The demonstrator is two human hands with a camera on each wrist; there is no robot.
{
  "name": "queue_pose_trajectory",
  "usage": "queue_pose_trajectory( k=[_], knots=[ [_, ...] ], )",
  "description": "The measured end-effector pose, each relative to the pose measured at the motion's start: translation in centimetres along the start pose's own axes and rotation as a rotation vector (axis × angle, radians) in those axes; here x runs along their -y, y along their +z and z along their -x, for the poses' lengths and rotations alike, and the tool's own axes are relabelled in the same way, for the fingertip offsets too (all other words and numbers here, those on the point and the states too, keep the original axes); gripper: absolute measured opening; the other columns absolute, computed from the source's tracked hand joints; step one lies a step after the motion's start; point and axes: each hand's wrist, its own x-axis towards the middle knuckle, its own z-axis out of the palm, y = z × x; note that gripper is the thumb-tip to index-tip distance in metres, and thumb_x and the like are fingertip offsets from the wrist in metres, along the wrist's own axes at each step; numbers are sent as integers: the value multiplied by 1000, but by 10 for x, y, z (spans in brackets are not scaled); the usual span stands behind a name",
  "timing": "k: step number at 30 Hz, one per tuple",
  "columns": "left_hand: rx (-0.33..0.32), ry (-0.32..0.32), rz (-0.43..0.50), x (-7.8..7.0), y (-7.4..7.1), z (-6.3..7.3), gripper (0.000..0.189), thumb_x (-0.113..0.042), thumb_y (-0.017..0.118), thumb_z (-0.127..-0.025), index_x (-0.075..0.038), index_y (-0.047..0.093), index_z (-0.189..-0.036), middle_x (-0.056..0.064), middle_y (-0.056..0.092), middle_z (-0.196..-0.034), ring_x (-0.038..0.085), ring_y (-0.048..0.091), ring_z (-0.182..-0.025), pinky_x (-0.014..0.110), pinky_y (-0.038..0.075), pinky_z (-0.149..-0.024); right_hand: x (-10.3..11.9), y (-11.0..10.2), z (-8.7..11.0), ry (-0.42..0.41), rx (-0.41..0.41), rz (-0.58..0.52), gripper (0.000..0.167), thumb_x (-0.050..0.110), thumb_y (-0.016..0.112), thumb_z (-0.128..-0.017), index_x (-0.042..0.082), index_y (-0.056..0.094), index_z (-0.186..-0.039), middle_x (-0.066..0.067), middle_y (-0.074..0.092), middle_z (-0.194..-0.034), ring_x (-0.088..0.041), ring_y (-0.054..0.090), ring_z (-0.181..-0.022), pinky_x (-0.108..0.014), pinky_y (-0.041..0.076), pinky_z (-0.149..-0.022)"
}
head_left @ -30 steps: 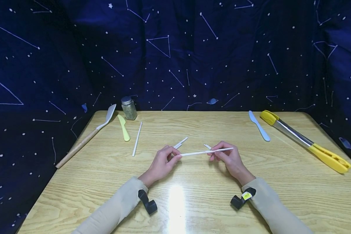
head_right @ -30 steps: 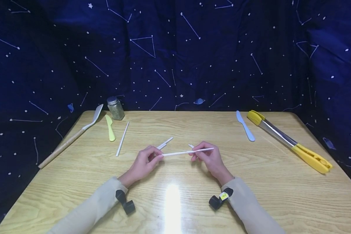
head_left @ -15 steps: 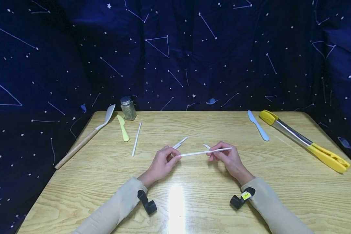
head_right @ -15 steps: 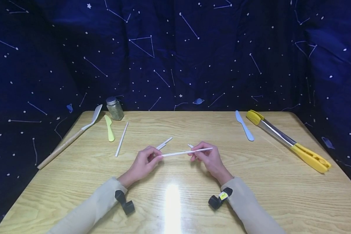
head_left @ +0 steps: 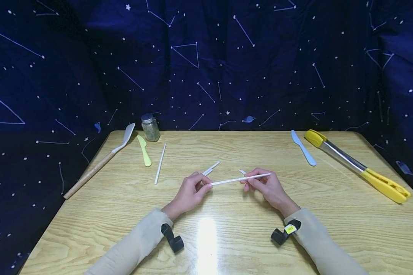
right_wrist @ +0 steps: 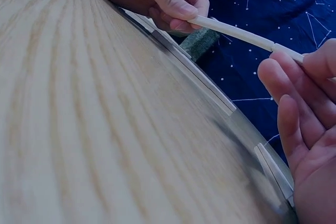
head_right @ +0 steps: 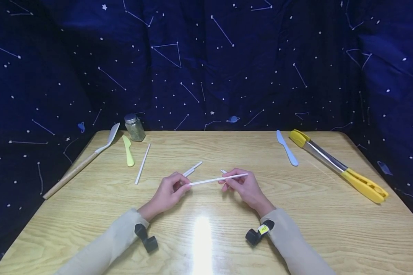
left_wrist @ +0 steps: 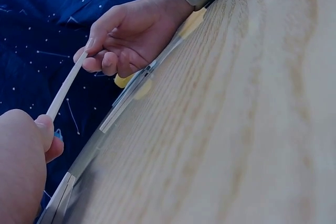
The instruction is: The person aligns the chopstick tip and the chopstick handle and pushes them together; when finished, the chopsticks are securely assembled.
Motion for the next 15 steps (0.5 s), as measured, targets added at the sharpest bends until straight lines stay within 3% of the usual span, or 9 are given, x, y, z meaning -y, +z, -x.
queue_pose_trajectory(
  k=[10, 15],
  knots=[
    [4, 11, 35, -3, 3, 1, 6, -7, 73, -83, -5, 67, -83, 1, 48, -66, 4, 37, -57, 17, 32, -51, 1, -3, 1, 25, 41, 9, 22, 0, 50, -97, -20, 54, -107, 2, 74, -86, -8, 66, -71, -23, 52, -62],
    [3, -25, 48, -7, 3, 2, 5, -7, 72, -84, -4, 68, -83, 1, 49, -67, 4, 37, -56, 17, 32, -51, 1, -2, -1, 54, 41, -14, 24, 1, 46, -99, -20, 52, -108, 4, 73, -88, -7, 66, -71, -23, 53, -62]
  ],
)
